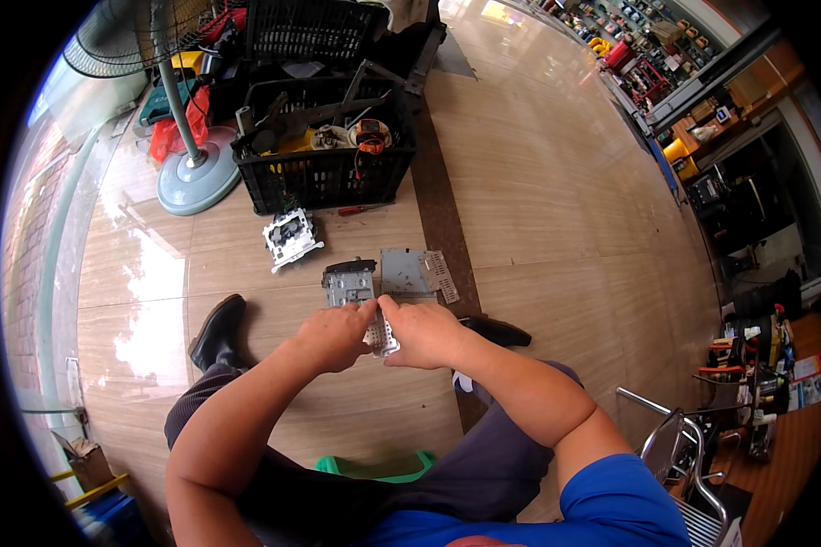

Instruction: The person disassembles a metal electronic component by hand using a screwdriver and removing internal metal parts.

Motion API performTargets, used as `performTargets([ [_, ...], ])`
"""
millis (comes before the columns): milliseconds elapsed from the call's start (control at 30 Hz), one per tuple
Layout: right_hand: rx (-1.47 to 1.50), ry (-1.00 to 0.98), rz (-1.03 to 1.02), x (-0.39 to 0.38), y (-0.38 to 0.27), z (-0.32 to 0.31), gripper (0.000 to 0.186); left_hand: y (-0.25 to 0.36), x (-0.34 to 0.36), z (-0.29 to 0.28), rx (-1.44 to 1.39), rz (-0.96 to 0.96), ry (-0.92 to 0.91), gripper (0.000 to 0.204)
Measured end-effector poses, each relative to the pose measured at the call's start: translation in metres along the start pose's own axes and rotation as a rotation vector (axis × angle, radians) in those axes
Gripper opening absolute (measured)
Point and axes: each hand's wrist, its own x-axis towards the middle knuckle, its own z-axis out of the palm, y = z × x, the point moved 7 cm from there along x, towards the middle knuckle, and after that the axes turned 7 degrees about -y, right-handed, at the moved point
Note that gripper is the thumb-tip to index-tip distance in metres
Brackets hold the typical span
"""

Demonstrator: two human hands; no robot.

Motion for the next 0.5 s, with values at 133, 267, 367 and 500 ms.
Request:
performTargets([
  [133, 0.002, 0.019, -0.010, 0.0001, -0.0008, -0.0017, 0.084, -0.0018, 0.0004, 0.0006, 0.008, -0.003, 0.014, 0.069],
  [267, 0.006, 0.034, -0.010, 0.0002, 0.0009, -0.0014, 0.084, -0.0009, 0.0007, -0.0002, 0.009, -0.012, 0.005, 0.069],
  [367, 0.011, 0.028, 0.000, -0.0004, 0.0002, -0.0031, 0.084, -0.0017, 0.0010, 0.0009, 0.021, -0.010, -0.001, 0.072],
  [500, -0.009, 0.046, -0.010, -0.0008, -0.0008, -0.0042, 0.078, -0.0019, 0.0014, 0.0012, 0.027, -0.006, -0.003, 0.078],
])
